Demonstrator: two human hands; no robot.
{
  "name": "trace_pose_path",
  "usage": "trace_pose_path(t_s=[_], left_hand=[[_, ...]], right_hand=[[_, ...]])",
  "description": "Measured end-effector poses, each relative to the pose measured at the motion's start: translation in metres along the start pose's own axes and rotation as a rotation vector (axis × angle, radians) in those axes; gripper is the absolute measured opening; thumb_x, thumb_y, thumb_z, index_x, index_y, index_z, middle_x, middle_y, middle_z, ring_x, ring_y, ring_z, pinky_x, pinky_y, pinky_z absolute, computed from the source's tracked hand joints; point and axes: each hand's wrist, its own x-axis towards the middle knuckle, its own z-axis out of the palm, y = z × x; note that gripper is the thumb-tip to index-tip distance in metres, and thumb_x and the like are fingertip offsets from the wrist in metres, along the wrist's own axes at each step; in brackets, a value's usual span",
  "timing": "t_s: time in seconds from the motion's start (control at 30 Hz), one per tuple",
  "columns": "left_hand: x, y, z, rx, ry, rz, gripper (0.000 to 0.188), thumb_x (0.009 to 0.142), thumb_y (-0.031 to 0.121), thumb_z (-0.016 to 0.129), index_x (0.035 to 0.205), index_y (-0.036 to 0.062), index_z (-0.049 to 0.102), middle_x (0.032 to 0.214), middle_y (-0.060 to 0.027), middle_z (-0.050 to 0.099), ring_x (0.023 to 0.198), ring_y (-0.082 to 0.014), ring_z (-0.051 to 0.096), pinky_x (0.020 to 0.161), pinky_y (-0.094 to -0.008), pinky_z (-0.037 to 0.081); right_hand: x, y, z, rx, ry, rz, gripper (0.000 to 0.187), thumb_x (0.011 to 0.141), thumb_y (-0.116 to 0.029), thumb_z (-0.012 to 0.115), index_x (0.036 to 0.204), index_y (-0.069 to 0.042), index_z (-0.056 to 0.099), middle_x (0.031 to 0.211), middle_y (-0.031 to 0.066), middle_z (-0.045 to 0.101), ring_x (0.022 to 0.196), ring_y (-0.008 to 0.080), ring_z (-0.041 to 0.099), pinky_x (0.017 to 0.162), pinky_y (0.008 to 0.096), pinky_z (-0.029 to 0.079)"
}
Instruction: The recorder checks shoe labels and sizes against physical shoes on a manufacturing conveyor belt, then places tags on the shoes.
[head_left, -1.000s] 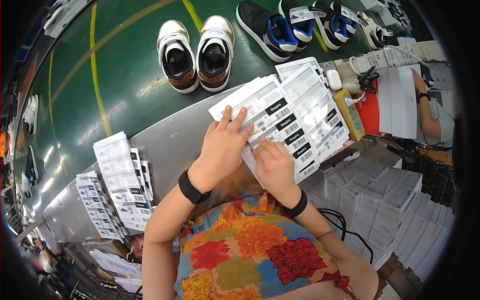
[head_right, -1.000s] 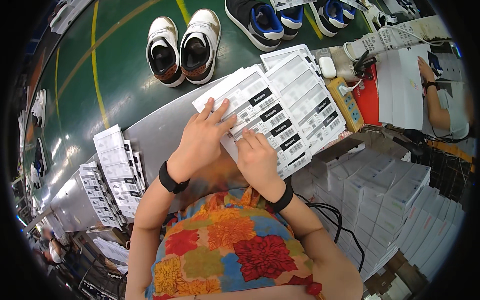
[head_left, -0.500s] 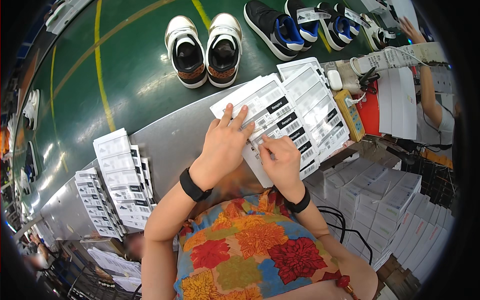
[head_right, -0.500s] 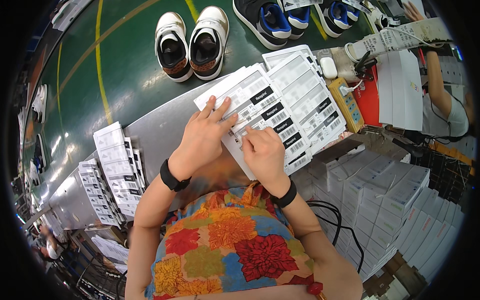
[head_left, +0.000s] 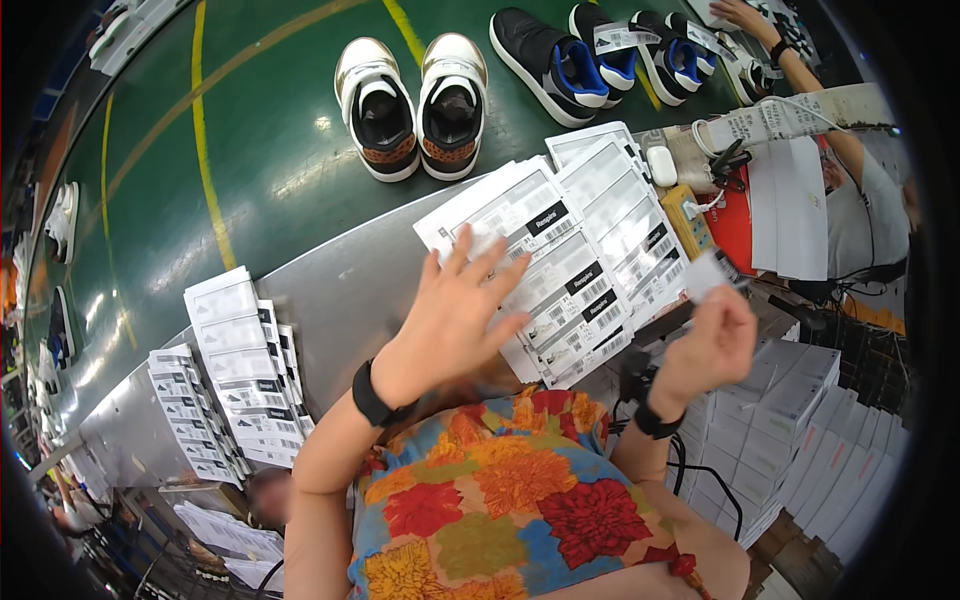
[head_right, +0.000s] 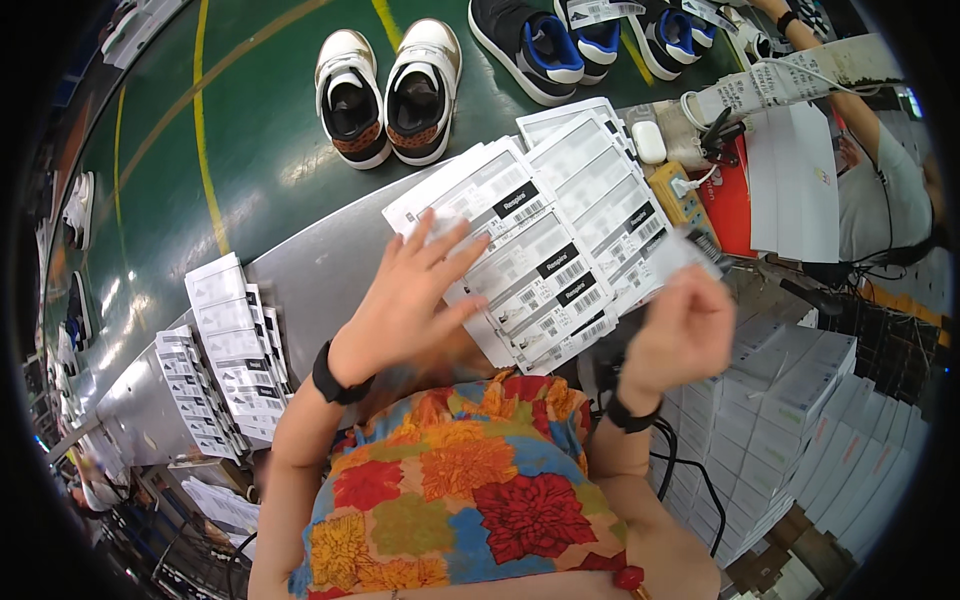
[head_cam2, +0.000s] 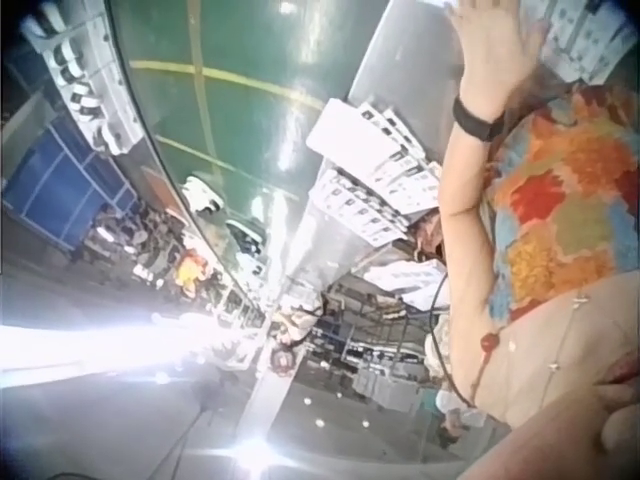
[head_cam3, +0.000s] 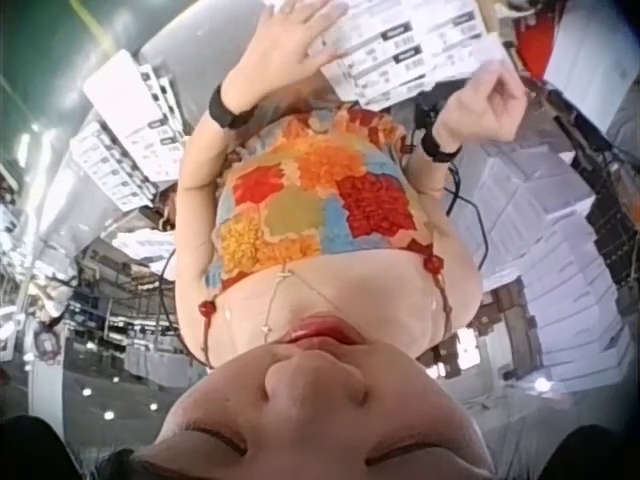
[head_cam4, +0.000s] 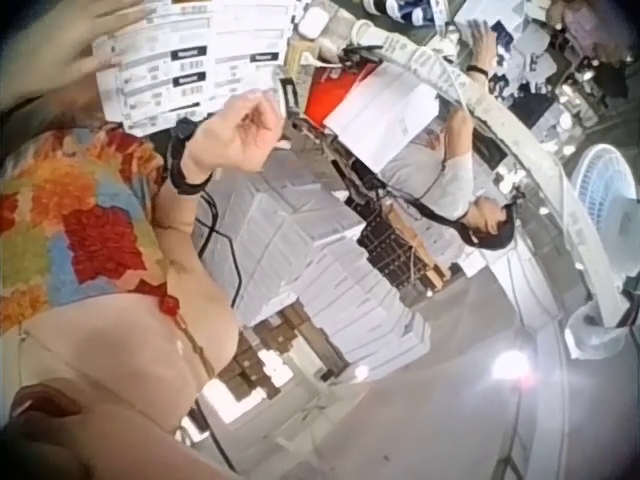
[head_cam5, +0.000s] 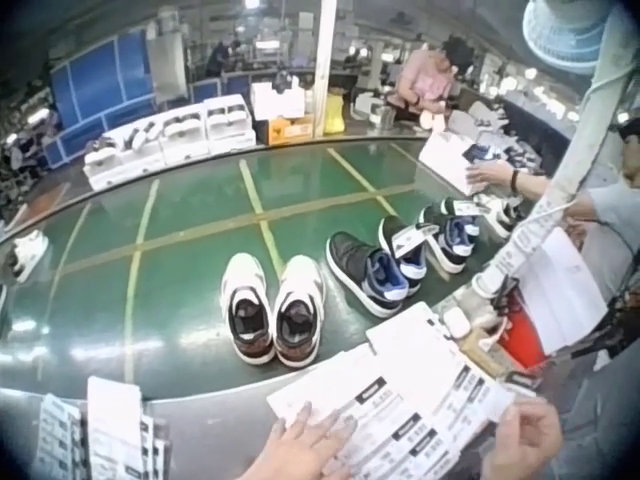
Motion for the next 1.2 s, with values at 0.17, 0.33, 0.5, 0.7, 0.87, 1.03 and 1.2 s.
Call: trace_pose_path(t_s=[0.17,0.33,0.5,0.7,0.87,1.03,1.2], left_hand=[[-0.018,0.017,-0.034,-1.005,0.006,-0.248,0.06,0.088,0.031,0.068,0.131,-0.0079,0.05,0.117,-0.0216,0.065,0.11,-0.0236,0.061,0.103,-0.0374,0.04],[-0.073,-0.001,-0.048,-1.234,0.154,-0.343,0.07,0.103,0.049,0.029,0.118,-0.0115,0.061,0.118,-0.0175,0.066,0.109,-0.0246,0.061,0.101,-0.0375,0.04],[-0.11,-0.002,-0.05,-1.372,0.284,-0.386,0.075,0.104,0.05,0.02,0.109,-0.0089,0.067,0.116,-0.0199,0.066,0.112,-0.0283,0.06,0.103,-0.0382,0.038],[-0.124,0.02,-0.061,-1.122,0.3,-0.503,0.065,0.105,0.037,0.035,0.152,-0.001,0.014,0.139,-0.0214,0.05,0.116,-0.0272,0.058,0.107,-0.0402,0.034],[-0.163,0.013,-0.062,-0.902,0.568,-0.698,0.065,0.095,0.01,0.054,0.15,-0.0018,0.022,0.139,-0.0221,0.048,0.115,-0.0242,0.058,0.099,-0.0344,0.043],[-0.193,0.008,-0.062,-0.557,0.736,-0.813,0.07,0.089,0.01,0.062,0.147,-0.0039,0.027,0.137,-0.0252,0.049,0.115,-0.0294,0.058,0.096,-0.0357,0.045],[-0.239,-0.023,-0.055,-0.101,0.77,-0.956,0.077,0.084,0.018,0.07,0.145,-0.0052,0.03,0.141,-0.0292,0.042,0.133,-0.0419,0.038,0.108,-0.0463,0.032]], right_hand=[[-0.053,-0.039,0.05,-0.06,-0.834,-0.584,0.025,0.073,-0.012,0.079,0.093,-0.001,0.067,0.101,0.0138,0.069,0.1,0.0307,0.068,0.086,0.0367,0.056],[-0.024,-0.05,0.063,-0.022,-0.845,-0.299,0.055,0.07,-0.025,0.084,0.111,0.004,0.061,0.117,0.0178,0.063,0.105,0.0359,0.061,0.092,0.0399,0.049],[-0.003,-0.044,0.07,0.284,-1.206,0.356,0.029,0.082,-0.009,0.074,0.104,0.0,0.058,0.096,0.0064,0.062,0.089,0.0155,0.059,0.08,0.029,0.048],[0.008,-0.015,0.123,0.445,-0.944,0.442,0.016,0.088,-0.007,0.068,0.091,-0.003,0.053,0.077,-0.0045,0.051,0.067,0.0029,0.045,0.059,0.019,0.037],[0.04,0.032,0.207,0.088,-0.708,0.077,0.037,0.081,-0.028,0.079,0.089,-0.003,0.052,0.072,-0.0033,0.047,0.063,0.0046,0.038,0.054,0.0221,0.034],[0.046,0.066,0.245,-0.244,-0.521,-0.281,0.061,0.069,-0.033,0.085,0.108,-0.001,0.051,0.096,0.0155,0.055,0.092,0.0302,0.052,0.085,0.04,0.043],[0.017,0.005,0.219,-0.308,-0.622,-0.44,0.064,0.072,-0.03,0.082,0.119,-0.003,0.048,0.099,0.014,0.055,0.098,0.0339,0.051,0.085,0.0441,0.041]])
